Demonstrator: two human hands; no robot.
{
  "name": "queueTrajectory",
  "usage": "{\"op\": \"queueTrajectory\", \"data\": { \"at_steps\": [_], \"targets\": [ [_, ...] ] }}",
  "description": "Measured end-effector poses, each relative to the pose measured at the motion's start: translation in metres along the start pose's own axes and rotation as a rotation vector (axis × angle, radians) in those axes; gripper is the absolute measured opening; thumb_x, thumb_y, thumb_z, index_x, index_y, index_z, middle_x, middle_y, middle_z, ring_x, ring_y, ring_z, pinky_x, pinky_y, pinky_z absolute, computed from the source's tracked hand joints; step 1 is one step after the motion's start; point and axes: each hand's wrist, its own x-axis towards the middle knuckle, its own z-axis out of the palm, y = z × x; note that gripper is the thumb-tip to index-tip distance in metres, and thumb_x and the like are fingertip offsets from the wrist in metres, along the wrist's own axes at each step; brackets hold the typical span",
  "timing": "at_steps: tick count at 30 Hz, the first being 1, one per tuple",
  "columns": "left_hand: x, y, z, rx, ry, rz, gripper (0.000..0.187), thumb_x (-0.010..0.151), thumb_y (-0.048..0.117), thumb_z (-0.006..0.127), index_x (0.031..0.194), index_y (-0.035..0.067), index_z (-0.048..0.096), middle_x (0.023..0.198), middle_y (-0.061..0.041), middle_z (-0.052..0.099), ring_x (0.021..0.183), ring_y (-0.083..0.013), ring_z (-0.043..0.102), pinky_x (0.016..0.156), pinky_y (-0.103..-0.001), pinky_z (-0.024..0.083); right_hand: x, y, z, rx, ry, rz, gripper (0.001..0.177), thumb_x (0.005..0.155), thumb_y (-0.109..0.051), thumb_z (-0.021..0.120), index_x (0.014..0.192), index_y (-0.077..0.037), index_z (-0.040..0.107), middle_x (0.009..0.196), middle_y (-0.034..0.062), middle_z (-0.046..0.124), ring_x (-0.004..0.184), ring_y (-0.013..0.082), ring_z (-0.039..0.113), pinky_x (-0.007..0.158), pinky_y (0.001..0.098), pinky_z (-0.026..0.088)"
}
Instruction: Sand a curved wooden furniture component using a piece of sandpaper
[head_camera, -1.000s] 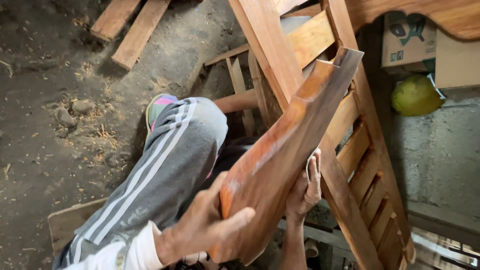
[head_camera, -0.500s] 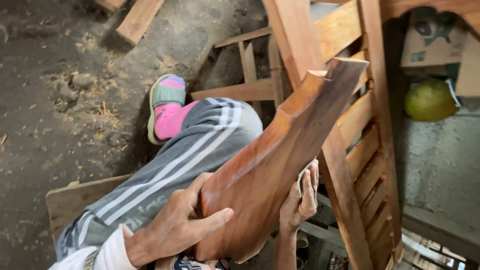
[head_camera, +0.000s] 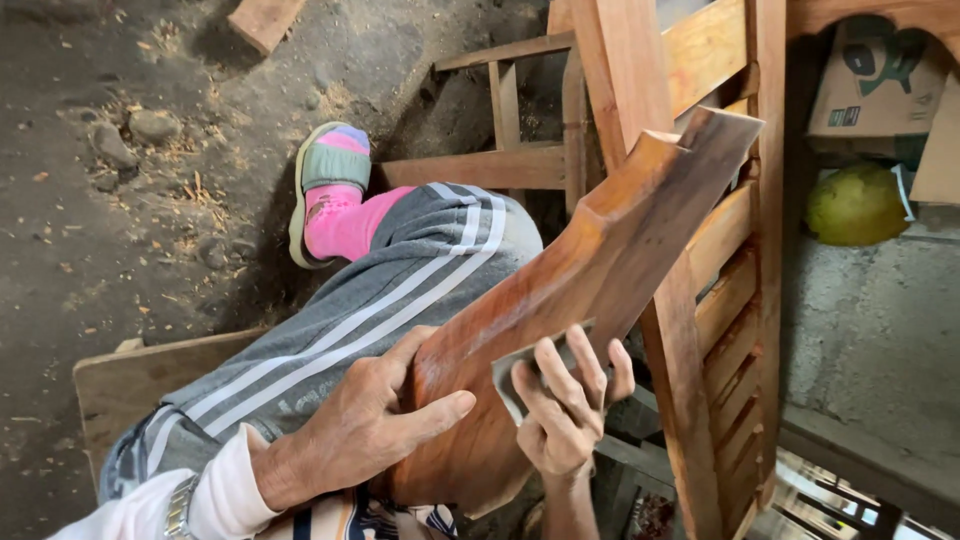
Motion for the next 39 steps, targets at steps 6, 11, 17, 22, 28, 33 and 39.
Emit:
{"op": "queueTrajectory", "data": {
  "at_steps": [6,11,17,22,28,33,39],
  "targets": [
    [0.0,0.001,-0.003,0.021,0.013,0.047,0.039,0.087,0.042,0.072,0.12,0.023,0.064,0.067,0.002,0.061,0.06,-0.0151,0.049,0.061,-0.03,0.046,0.019,0.048,0.002,-0.015,0.011,-0.153,0.015,0.099,-0.031,0.076,0.111,-0.023,0.072,0.141,0.0043,0.061,0.131,0.0304,0.053,0.109,0.0513,0.038],
    [-0.001,0.014,-0.008,-0.033,0.01,0.04,0.051,0.092,0.059,0.046,0.117,0.02,0.068,0.063,0.004,0.045,0.06,-0.0126,0.044,0.06,-0.032,0.04,0.039,0.032,0.002,-0.06,0.022,-0.065,0.057,0.114,-0.042,0.025,0.123,-0.003,0.066,0.138,0.0222,0.061,0.134,0.0454,0.056,0.112,0.0579,0.042],
    [0.0,0.019,-0.011,-0.061,-0.004,-0.039,0.051,0.092,0.059,0.045,0.114,0.02,0.068,0.062,0.005,0.039,0.057,-0.0121,0.038,0.055,-0.031,0.035,0.054,0.028,-0.004,-0.084,0.024,-0.1,0.021,0.11,-0.015,0.055,0.118,-0.004,0.071,0.132,0.0208,0.066,0.123,0.0409,0.058,0.104,0.0535,0.054],
    [0.002,0.005,-0.008,-0.032,-0.002,0.034,0.044,0.095,0.054,0.046,0.114,0.019,0.065,0.065,0.001,0.049,0.062,-0.0173,0.045,0.063,-0.035,0.04,0.072,0.024,-0.01,-0.06,0.019,-0.128,0.015,0.106,-0.001,0.067,0.12,-0.006,0.068,0.125,0.0209,0.066,0.112,0.0375,0.06,0.097,0.0465,0.054],
    [-0.007,-0.019,-0.005,-0.071,-0.05,0.077,0.049,0.086,0.044,0.07,0.128,0.021,0.061,0.074,0.005,0.064,0.063,-0.0096,0.054,0.057,-0.029,0.048,0.084,0.016,-0.012,-0.082,-0.005,-0.166,0.018,0.107,0.0,0.067,0.123,-0.008,0.068,0.124,0.0176,0.061,0.109,0.0364,0.061,0.096,0.0493,0.05],
    [-0.008,-0.025,-0.007,-0.051,-0.115,0.029,0.041,0.085,0.046,0.076,0.115,0.019,0.067,0.067,0.004,0.059,0.058,-0.0086,0.047,0.051,-0.03,0.039,0.087,0.004,-0.013,-0.022,-0.032,-0.223,0.03,0.099,-0.001,0.081,0.125,-0.007,0.068,0.125,0.0178,0.058,0.118,0.0431,0.06,0.098,0.0537,0.056],
    [-0.004,-0.026,-0.001,-0.021,-0.09,0.146,0.038,0.089,0.047,0.07,0.11,0.015,0.062,0.061,0.001,0.055,0.056,-0.0136,0.041,0.052,-0.035,0.039,0.096,-0.013,-0.025,-0.11,-0.133,-0.364,0.028,0.096,-0.006,0.088,0.119,-0.016,0.076,0.129,0.0136,0.06,0.106,0.0325,0.065,0.092,0.0456,0.05]
  ]
}}
